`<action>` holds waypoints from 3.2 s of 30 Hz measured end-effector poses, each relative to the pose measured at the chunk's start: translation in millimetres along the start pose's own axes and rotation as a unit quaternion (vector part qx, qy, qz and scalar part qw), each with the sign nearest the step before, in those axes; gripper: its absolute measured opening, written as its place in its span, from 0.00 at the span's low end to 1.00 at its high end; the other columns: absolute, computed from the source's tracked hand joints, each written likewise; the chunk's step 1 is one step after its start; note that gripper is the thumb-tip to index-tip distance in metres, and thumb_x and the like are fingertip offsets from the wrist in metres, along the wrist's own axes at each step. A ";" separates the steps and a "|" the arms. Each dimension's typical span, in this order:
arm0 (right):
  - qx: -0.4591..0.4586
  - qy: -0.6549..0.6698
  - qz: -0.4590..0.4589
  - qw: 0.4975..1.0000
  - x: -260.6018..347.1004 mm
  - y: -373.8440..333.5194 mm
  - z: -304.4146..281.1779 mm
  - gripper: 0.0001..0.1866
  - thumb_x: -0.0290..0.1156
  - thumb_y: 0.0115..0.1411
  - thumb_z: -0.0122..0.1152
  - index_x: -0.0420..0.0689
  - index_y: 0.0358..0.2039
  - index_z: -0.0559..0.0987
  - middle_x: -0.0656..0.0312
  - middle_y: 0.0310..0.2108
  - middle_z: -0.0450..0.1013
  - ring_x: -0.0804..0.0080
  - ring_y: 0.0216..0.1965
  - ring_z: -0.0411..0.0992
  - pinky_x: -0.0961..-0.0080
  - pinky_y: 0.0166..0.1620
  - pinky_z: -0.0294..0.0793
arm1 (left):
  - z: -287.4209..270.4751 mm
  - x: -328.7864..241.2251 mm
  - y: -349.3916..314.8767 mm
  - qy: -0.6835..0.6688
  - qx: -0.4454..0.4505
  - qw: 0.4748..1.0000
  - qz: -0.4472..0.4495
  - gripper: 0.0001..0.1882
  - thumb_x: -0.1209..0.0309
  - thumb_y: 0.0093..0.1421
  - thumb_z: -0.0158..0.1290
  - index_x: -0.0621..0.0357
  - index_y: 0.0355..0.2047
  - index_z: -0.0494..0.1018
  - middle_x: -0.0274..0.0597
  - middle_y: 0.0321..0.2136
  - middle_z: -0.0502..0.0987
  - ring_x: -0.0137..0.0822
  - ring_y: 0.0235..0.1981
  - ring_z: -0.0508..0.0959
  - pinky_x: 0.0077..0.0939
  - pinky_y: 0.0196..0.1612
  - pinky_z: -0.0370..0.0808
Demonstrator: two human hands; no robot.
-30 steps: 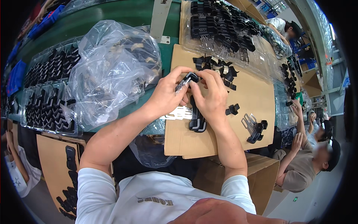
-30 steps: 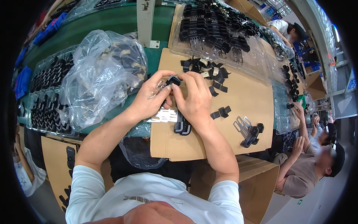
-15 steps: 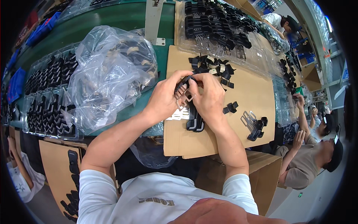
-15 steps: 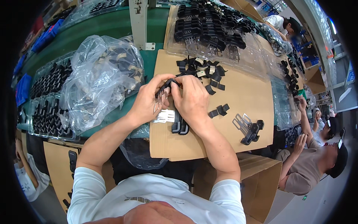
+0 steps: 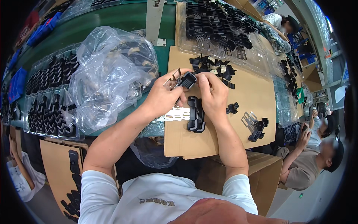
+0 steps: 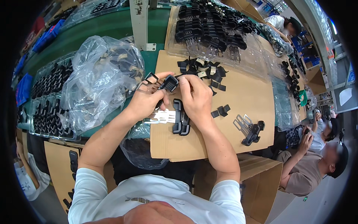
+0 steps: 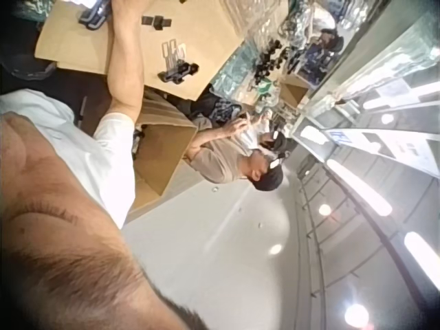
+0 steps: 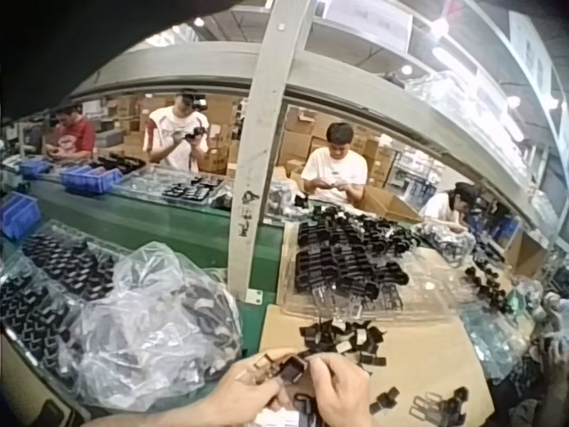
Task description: The person assembles components by fitting metal inserts and small clip pieces onto plastic housings by hand.
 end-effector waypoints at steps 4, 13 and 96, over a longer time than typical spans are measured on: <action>0.014 0.011 -0.012 1.000 6.1 -0.9 4.1 0.05 0.25 0.59 0.65 0.38 0.35 0.82 0.59 0.28 0.78 0.70 0.24 0.72 0.74 0.28 0.71 | -4.8 1.4 1.8 0.019 -0.017 0.999 0.033 0.29 0.87 0.59 0.45 0.59 0.62 0.70 0.45 0.39 0.78 0.28 0.24 0.76 0.20 0.26 0.78; -0.012 -0.107 -0.126 0.986 26.2 -3.8 5.7 0.06 0.25 0.56 0.65 0.39 0.34 0.82 0.58 0.27 0.78 0.66 0.23 0.72 0.72 0.28 0.72 | 2.1 -27.1 -8.8 0.223 -0.041 0.948 0.222 0.26 0.83 0.60 0.50 0.60 0.60 0.73 0.45 0.40 0.76 0.35 0.28 0.77 0.27 0.32 0.77; 0.170 -0.365 -0.081 0.912 55.2 -32.9 4.9 0.16 0.40 0.58 0.68 0.42 0.41 0.78 0.56 0.34 0.77 0.55 0.27 0.78 0.63 0.29 0.77 | -10.2 -17.2 5.2 0.304 -0.028 0.938 0.164 0.19 0.59 0.73 0.46 0.63 0.43 0.77 0.43 0.32 0.81 0.38 0.30 0.77 0.34 0.35 0.75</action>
Point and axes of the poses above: each hand's wrist, its own y-axis towards the middle knuckle, its own z-axis out of the palm, x = y × z, the point moved 9 cm from there along y, towards the middle knuckle
